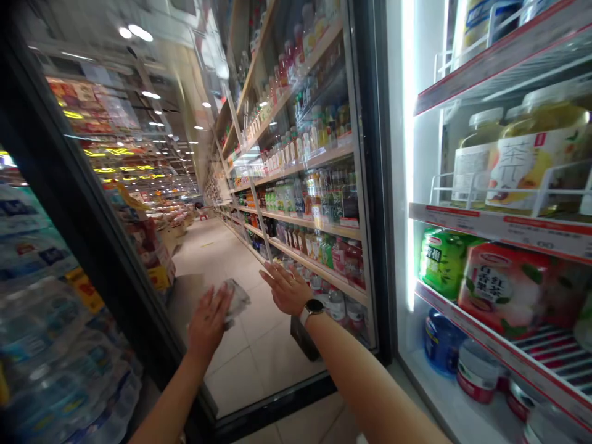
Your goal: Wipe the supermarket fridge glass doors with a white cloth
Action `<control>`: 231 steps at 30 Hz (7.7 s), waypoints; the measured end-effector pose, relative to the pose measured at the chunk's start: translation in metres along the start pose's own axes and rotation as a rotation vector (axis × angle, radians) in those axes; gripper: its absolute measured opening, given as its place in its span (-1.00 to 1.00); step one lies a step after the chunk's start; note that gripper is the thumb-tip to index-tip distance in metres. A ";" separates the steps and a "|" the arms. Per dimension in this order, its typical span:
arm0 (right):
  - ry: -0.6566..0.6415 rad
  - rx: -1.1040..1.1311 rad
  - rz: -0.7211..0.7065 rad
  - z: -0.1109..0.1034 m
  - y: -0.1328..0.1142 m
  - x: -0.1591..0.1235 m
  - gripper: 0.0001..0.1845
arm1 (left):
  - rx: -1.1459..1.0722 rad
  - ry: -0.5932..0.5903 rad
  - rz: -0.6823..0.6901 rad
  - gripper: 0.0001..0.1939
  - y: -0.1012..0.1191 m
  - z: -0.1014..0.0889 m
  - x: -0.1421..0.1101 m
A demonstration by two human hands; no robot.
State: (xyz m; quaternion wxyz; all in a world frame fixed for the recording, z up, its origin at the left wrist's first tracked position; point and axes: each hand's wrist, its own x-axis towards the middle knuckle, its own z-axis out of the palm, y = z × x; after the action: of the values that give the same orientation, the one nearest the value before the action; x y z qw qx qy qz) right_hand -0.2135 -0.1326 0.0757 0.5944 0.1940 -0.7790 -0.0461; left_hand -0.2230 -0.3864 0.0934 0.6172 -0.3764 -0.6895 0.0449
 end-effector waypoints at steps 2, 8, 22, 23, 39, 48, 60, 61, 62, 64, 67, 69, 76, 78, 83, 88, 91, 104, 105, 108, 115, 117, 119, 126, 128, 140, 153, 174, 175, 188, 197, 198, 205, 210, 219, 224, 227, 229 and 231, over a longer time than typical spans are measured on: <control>-0.012 0.001 0.008 0.000 0.000 0.000 -0.37 | 0.040 0.099 -0.116 -0.41 -0.022 -0.005 0.010; -0.011 0.017 0.004 -0.001 0.000 -0.001 -0.36 | 0.018 0.253 -0.343 -0.43 -0.042 -0.009 0.017; -0.007 0.022 0.002 -0.001 0.001 -0.002 -0.37 | -0.205 -0.085 0.240 -0.52 0.068 0.021 -0.027; -0.008 0.020 0.003 0.000 0.001 -0.002 -0.37 | -0.211 -0.095 0.273 -0.53 0.064 0.019 -0.026; -0.018 0.013 0.008 0.001 0.000 -0.001 -0.35 | -0.017 0.261 -0.385 -0.43 -0.033 -0.005 0.003; 0.003 0.001 -0.004 0.002 0.001 -0.001 -0.38 | -0.180 -0.039 0.108 -0.44 0.070 0.034 -0.024; 0.016 0.026 0.003 -0.002 0.001 0.000 -0.38 | -0.057 0.031 -0.070 -0.45 -0.018 0.001 0.014; 0.009 0.027 0.005 -0.001 0.000 0.000 -0.37 | -0.045 0.073 -0.135 -0.45 -0.026 -0.002 0.019; 0.000 0.028 0.010 0.000 0.000 -0.001 -0.35 | -0.040 0.108 -0.187 -0.44 -0.032 -0.004 0.022; -0.018 0.034 0.017 0.001 0.000 -0.002 -0.33 | -0.042 0.161 -0.252 -0.43 -0.035 -0.004 0.025; -0.026 0.039 0.022 0.001 0.000 -0.003 -0.33 | -0.052 0.175 -0.235 -0.44 -0.016 0.003 0.019; -0.032 0.039 0.022 0.001 0.000 -0.002 -0.35 | -0.062 0.151 -0.174 -0.43 0.005 0.011 0.011; -0.017 0.013 0.010 -0.002 0.000 -0.001 -0.37 | -0.112 -0.001 0.101 -0.46 0.072 0.032 -0.023; -0.011 0.007 0.004 -0.001 0.000 -0.001 -0.35 | -0.145 -0.035 0.192 -0.51 0.079 0.033 -0.031; 0.001 0.023 0.006 0.001 0.000 -0.002 -0.34 | -0.123 -0.081 0.292 -0.56 0.062 0.025 -0.029; 0.010 0.030 0.008 0.001 0.000 -0.001 -0.38 | -0.015 -0.017 0.076 -0.47 0.015 0.007 0.000; 0.013 0.031 0.014 0.001 0.000 0.000 -0.39 | 0.017 0.072 -0.090 -0.43 -0.004 0.004 0.016; 0.011 0.023 0.007 -0.001 0.000 -0.001 -0.37 | -0.119 -0.048 0.157 -0.49 0.062 0.026 -0.031; 0.011 0.020 0.008 0.000 0.000 -0.001 -0.38 | -0.133 -0.067 0.181 -0.50 0.066 0.026 -0.036; 0.023 0.020 0.003 0.001 0.000 -0.002 -0.38 | -0.163 -0.104 0.228 -0.54 0.068 0.025 -0.042; -0.016 0.021 0.015 0.000 0.000 -0.002 -0.35 | -0.066 0.028 0.044 -0.42 0.013 0.005 0.022; -0.032 0.025 0.015 0.001 0.000 -0.003 -0.35 | -0.032 0.127 -0.141 -0.39 -0.006 0.001 0.045; -0.037 0.031 0.018 0.001 0.000 -0.003 -0.34 | -0.028 0.182 -0.219 -0.38 -0.017 0.000 0.059; 0.026 0.015 0.004 -0.001 -0.001 -0.002 -0.37 | -0.068 0.078 0.012 -0.38 0.022 0.010 0.023; 0.024 0.014 0.004 -0.001 -0.001 -0.003 -0.36 | -0.086 0.022 0.091 -0.43 0.041 0.014 0.001; 0.008 0.021 0.000 -0.003 0.001 -0.002 -0.38 | -0.114 -0.134 0.251 -0.49 0.055 0.014 -0.027; -0.072 0.022 0.197 0.006 -0.036 -0.025 -0.35 | -0.121 0.206 -0.084 -0.49 0.006 0.017 0.033; -0.293 -0.023 0.386 0.030 -0.064 -0.041 -0.33 | -0.130 0.075 -0.217 -0.44 0.036 0.009 -0.005; -0.302 -0.024 0.385 0.030 -0.065 -0.041 -0.33 | -0.124 0.107 -0.270 -0.45 0.030 0.009 0.006; 0.015 0.017 0.348 0.021 -0.064 -0.037 -0.31 | -0.135 0.026 -0.057 -0.42 0.063 0.023 -0.054; 0.087 0.047 0.338 0.027 -0.068 -0.038 -0.33 | -0.076 -0.028 0.005 -0.39 0.041 0.007 -0.033; 0.095 0.041 0.339 0.026 -0.068 -0.037 -0.34 | -0.057 -0.009 -0.022 -0.39 0.034 0.006 -0.019; 0.063 0.029 0.335 0.024 -0.070 -0.038 -0.35 | -0.026 0.147 -0.201 -0.40 0.019 0.014 0.034; 0.037 0.051 0.341 0.025 -0.069 -0.041 -0.32 | -0.099 0.048 0.018 -0.42 0.049 0.018 -0.014; 0.082 0.038 0.347 0.026 -0.070 -0.040 -0.33 | -0.096 -0.071 0.071 -0.39 0.052 0.005 -0.042; 0.063 0.026 0.338 0.024 -0.070 -0.039 -0.32 | -0.036 0.070 -0.237 -0.35 0.019 -0.001 0.027; 0.063 0.020 0.345 0.023 -0.070 -0.039 -0.31 | -0.034 0.134 -0.273 -0.36 0.011 0.003 0.048; 0.074 0.029 0.346 0.023 -0.070 -0.038 -0.31 | -0.029 0.144 -0.208 -0.35 0.017 0.007 0.042; 0.084 0.040 0.336 0.022 -0.070 -0.038 -0.31 | -0.033 0.123 -0.118 -0.35 0.030 0.010 0.023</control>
State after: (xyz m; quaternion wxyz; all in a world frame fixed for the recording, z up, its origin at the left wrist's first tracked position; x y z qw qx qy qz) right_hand -0.2086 -0.1865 0.0134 0.6217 0.0746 -0.7758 0.0777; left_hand -0.2172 -0.3479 0.0944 0.6538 -0.3472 -0.6718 -0.0261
